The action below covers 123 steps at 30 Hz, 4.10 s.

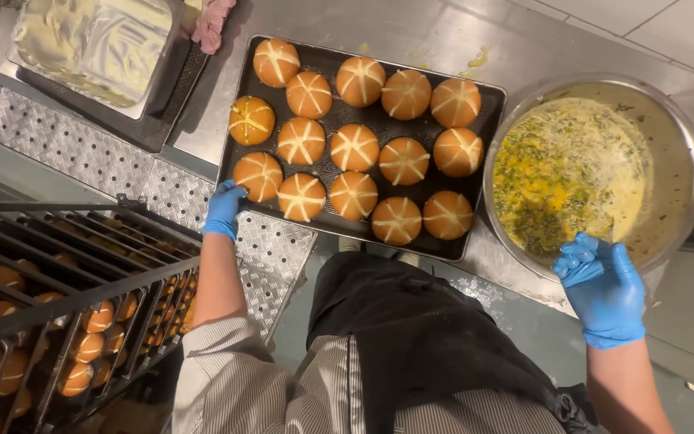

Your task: Coating bread rolls in a liquid mixture and arranging them on a tray in a bakery kitchen.

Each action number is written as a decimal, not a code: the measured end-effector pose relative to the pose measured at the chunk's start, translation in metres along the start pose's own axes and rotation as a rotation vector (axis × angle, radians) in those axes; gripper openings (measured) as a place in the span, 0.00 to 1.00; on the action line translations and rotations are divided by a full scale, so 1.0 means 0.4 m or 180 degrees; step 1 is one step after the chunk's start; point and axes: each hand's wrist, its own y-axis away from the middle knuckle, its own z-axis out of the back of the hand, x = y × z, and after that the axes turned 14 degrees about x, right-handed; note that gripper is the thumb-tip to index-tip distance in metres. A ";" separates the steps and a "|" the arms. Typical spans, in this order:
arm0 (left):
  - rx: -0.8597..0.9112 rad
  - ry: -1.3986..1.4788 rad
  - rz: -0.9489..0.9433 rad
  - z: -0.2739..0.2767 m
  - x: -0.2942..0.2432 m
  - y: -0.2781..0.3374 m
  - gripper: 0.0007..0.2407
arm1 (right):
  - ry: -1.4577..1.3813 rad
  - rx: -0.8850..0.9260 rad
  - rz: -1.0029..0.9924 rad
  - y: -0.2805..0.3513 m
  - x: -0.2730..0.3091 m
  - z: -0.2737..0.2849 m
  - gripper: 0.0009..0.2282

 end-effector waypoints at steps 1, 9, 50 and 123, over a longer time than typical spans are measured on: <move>0.0054 0.0315 -0.0391 -0.030 -0.005 0.017 0.17 | -0.0207 0.0114 0.0010 0.010 0.003 0.020 0.18; 0.0912 0.2256 -0.1347 -0.180 -0.094 0.104 0.22 | -0.0163 0.0168 0.0091 0.069 0.047 0.063 0.19; 0.2542 -0.5931 -0.4650 -1.606 -0.202 0.320 0.47 | 0.0025 -0.0589 0.0935 0.423 0.092 0.251 0.20; 0.0608 0.2562 -0.0762 -0.101 -0.170 0.209 0.27 | 0.3468 -0.1483 0.0101 0.102 0.038 0.025 0.13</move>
